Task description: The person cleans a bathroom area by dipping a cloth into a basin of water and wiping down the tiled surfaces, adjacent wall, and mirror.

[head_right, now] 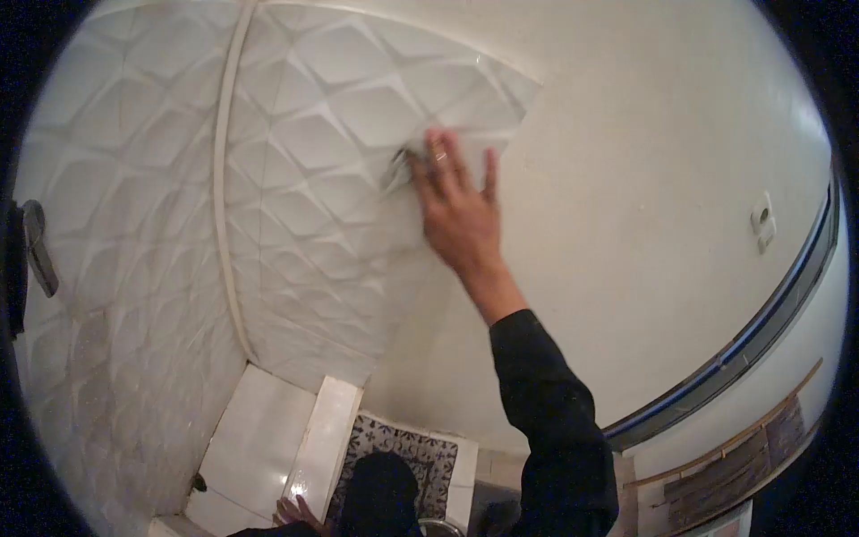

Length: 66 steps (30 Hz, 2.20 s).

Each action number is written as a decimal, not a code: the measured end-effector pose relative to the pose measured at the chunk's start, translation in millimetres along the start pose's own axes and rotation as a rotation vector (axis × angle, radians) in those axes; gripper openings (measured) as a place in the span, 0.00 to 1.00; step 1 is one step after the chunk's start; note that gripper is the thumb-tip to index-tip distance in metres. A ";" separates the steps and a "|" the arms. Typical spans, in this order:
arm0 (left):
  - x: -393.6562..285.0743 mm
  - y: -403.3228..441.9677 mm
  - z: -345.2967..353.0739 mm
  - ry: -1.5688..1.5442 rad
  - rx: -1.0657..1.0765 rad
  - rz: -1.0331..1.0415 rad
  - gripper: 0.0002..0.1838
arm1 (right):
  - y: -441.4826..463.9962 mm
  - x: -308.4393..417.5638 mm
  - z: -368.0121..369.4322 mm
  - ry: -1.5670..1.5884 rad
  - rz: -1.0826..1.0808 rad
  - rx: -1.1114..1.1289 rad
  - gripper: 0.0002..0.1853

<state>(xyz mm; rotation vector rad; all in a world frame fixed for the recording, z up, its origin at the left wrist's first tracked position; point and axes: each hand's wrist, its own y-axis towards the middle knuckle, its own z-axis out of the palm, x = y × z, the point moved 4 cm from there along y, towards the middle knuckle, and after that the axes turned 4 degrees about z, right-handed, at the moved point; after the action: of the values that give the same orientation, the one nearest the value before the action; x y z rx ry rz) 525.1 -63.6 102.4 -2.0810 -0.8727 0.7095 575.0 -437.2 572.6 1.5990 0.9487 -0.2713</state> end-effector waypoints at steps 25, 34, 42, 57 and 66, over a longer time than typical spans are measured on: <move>6.2 40.1 45.3 0.135 -0.061 -0.063 0.51 | 100.5 -16.1 -7.6 0.097 0.047 -0.249 0.25; 12.8 42.9 44.4 0.137 -0.041 0.010 0.52 | 138.1 28.0 -6.6 0.069 0.049 -0.253 0.38; 22.1 73.8 84.1 -0.076 -0.328 0.114 0.49 | 122.4 -1.6 -9.4 -0.034 0.122 -0.258 0.35; 26.2 74.0 90.7 -0.249 -0.738 0.170 0.55 | 205.6 65.9 6.5 0.028 0.017 -0.327 0.34; 16.0 70.0 94.2 -0.125 -1.030 0.088 0.53 | 187.5 122.7 21.5 0.239 -0.114 -0.325 0.26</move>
<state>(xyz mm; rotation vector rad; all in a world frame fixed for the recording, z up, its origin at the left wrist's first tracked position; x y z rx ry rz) 492.2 -44.8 -9.8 -3.0008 -1.4188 0.4623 791.3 -399.4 622.2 1.2982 1.2036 -0.0002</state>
